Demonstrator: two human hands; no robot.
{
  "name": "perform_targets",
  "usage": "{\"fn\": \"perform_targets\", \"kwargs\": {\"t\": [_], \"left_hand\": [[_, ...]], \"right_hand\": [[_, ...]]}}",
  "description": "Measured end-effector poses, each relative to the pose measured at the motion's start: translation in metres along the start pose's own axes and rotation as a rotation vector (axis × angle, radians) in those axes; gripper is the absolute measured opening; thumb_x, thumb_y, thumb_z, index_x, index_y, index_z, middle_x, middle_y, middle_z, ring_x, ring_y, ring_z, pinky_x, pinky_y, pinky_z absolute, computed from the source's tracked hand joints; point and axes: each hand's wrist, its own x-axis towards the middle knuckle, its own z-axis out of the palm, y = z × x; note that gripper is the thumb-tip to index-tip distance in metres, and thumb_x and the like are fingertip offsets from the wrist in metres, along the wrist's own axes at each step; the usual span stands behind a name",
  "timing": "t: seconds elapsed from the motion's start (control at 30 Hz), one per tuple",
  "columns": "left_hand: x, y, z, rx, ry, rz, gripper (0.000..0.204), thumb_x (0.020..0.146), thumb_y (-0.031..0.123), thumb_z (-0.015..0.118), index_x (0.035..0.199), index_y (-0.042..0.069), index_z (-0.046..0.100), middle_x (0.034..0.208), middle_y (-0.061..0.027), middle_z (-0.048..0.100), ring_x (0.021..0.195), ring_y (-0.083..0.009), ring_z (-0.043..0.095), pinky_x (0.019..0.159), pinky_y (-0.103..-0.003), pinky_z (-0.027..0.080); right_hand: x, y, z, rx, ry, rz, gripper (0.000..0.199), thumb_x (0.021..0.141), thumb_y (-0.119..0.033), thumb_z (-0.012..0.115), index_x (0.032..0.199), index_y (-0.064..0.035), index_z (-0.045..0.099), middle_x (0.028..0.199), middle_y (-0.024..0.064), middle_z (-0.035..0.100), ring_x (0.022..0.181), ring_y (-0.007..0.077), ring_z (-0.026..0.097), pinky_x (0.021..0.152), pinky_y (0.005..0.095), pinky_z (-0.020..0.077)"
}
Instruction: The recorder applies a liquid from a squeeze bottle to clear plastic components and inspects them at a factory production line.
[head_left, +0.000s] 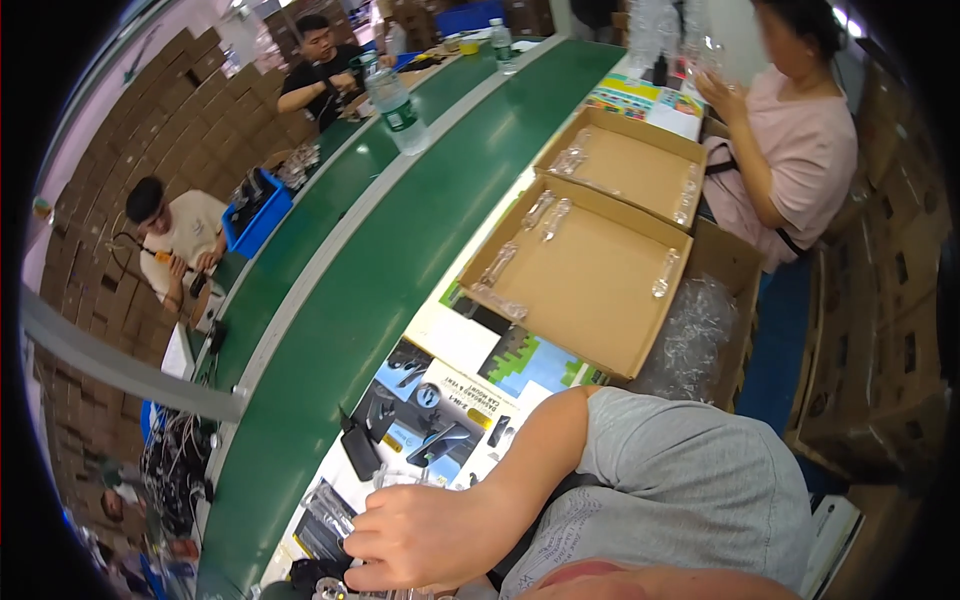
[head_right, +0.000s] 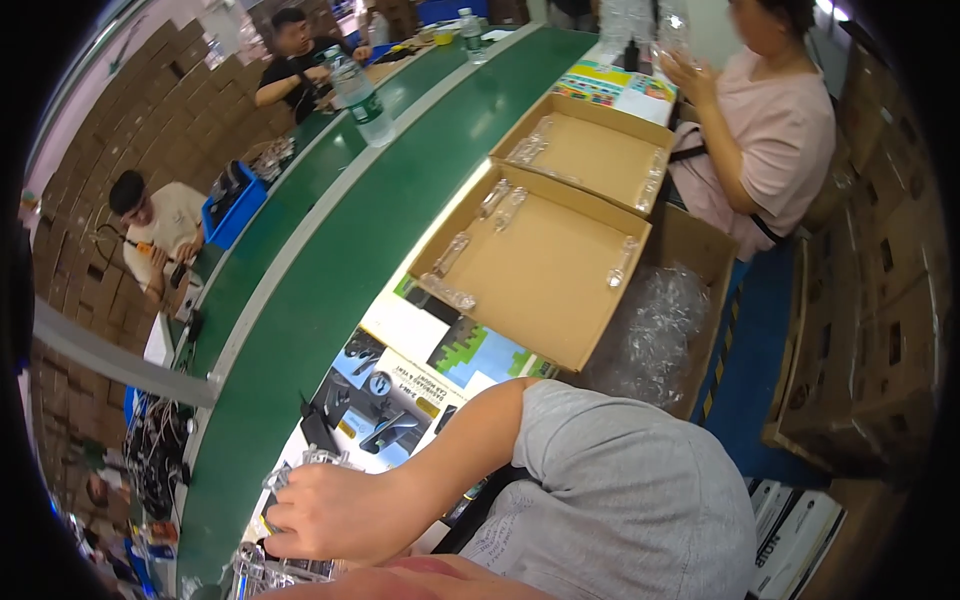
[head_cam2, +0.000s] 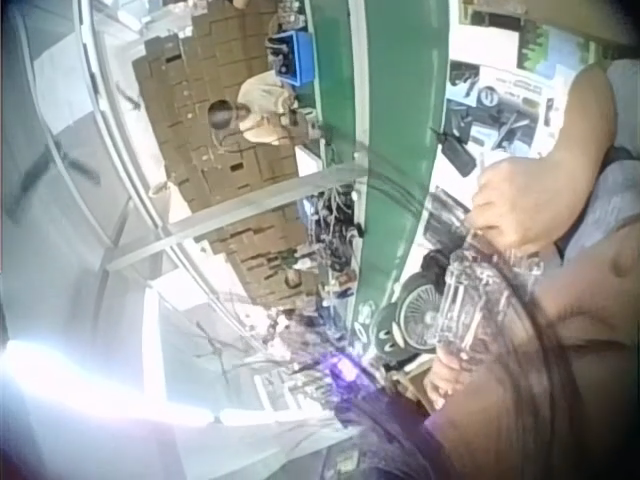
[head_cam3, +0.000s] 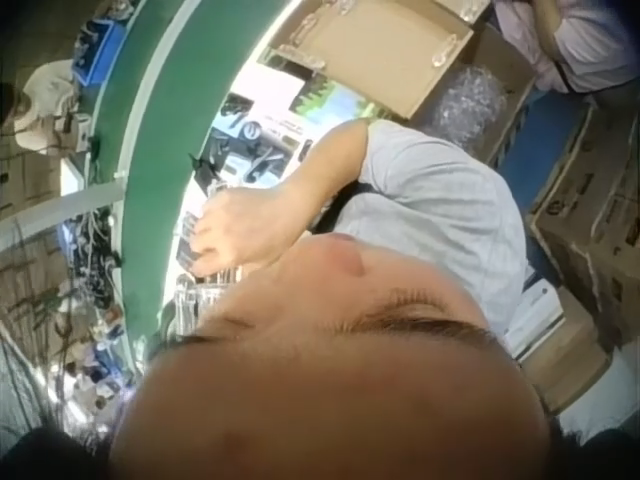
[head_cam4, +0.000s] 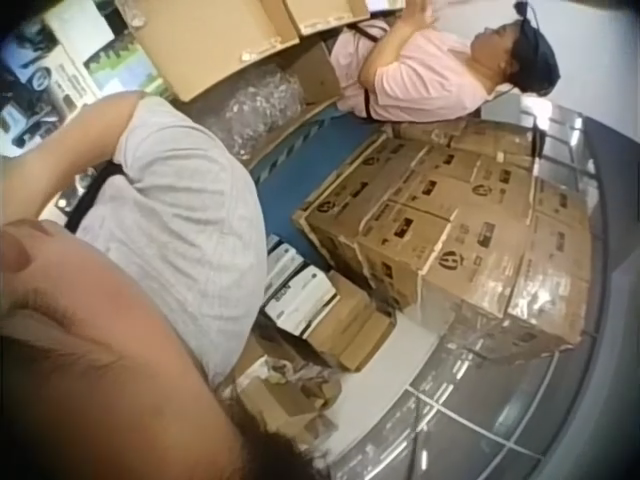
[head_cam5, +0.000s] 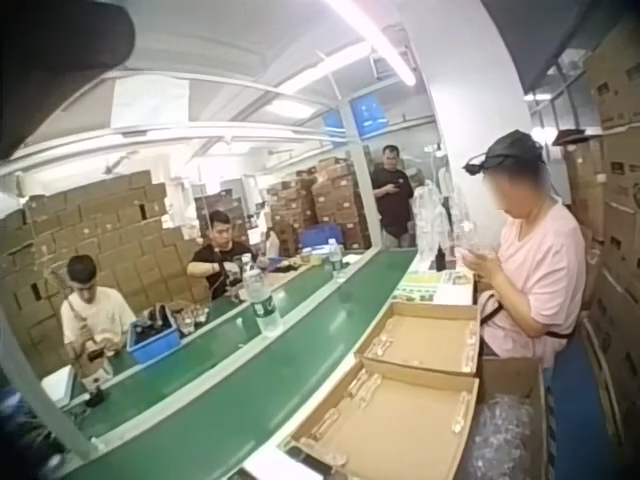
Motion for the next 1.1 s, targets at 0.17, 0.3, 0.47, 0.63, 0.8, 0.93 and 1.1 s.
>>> {"fn": "perform_targets", "kwargs": {"t": [0.17,0.3,0.47,0.63,0.8,0.93,1.1], "left_hand": [[0.001,0.077,0.05,0.25,-0.042,0.013,0.026,0.085,0.031,0.048,0.101,0.01,0.05,0.081,-0.0018,0.05,0.081,-0.0139,0.049,0.077,-0.03,0.037],[0.016,0.072,0.123,0.546,0.013,0.127,0.04,0.073,0.027,0.064,0.105,0.011,0.047,0.077,0.0022,0.049,0.079,-0.0124,0.05,0.077,-0.029,0.037],[0.034,0.026,0.079,0.952,0.496,0.246,0.085,0.057,0.044,0.08,0.121,0.01,0.036,0.093,-0.0088,0.048,0.087,-0.0246,0.047,0.08,-0.04,0.041],[0.035,0.013,0.039,1.251,0.654,-0.091,0.072,0.069,0.033,0.065,0.123,-0.004,0.035,0.119,-0.0204,0.045,0.109,-0.0279,0.047,0.093,-0.04,0.039],[0.037,0.007,0.023,1.031,0.59,-0.102,0.056,0.076,0.02,0.066,0.121,-0.001,0.04,0.108,-0.0161,0.055,0.107,-0.0294,0.051,0.092,-0.042,0.04],[0.039,0.006,0.022,0.769,0.749,-0.091,0.055,0.08,0.021,0.059,0.125,0.003,0.035,0.112,-0.0181,0.051,0.104,-0.0256,0.052,0.089,-0.04,0.043],[0.043,0.016,0.032,0.897,0.807,0.036,0.068,0.075,0.033,0.061,0.128,0.003,0.031,0.107,-0.0194,0.051,0.099,-0.0268,0.054,0.084,-0.04,0.046]], "right_hand": [[0.008,0.014,0.002,0.004,-0.027,0.043,0.023,0.063,-0.017,0.056,0.084,-0.0083,0.055,0.07,0.0029,0.045,0.064,0.0194,0.051,0.057,0.0316,0.0401],[0.013,0.023,-0.015,-0.042,-0.074,0.117,0.034,0.057,-0.018,0.066,0.089,-0.0087,0.057,0.075,0.0036,0.05,0.068,0.0204,0.054,0.058,0.0316,0.0415],[0.03,0.043,-0.013,-0.11,0.013,0.244,0.042,0.051,-0.016,0.073,0.088,-0.0062,0.056,0.077,0.0061,0.052,0.068,0.0246,0.054,0.059,0.0347,0.042],[0.034,0.065,-0.033,-0.314,0.078,0.36,0.044,0.052,-0.012,0.074,0.089,0.0001,0.054,0.077,0.0111,0.051,0.07,0.0304,0.052,0.06,0.0367,0.0415],[0.031,0.071,-0.036,-0.251,0.013,0.419,0.049,0.052,-0.007,0.074,0.095,0.0021,0.052,0.079,0.0112,0.05,0.071,0.0274,0.051,0.064,0.0346,0.042],[0.033,0.066,-0.023,-0.084,-0.054,0.48,0.05,0.056,-0.007,0.073,0.1,0.0027,0.052,0.081,0.0106,0.052,0.072,0.0264,0.053,0.065,0.0337,0.0435],[0.032,0.068,0.0,-0.111,-0.1,0.433,0.045,0.057,-0.009,0.074,0.095,0.0024,0.054,0.08,0.0113,0.053,0.071,0.0275,0.053,0.064,0.0345,0.0439]]}}
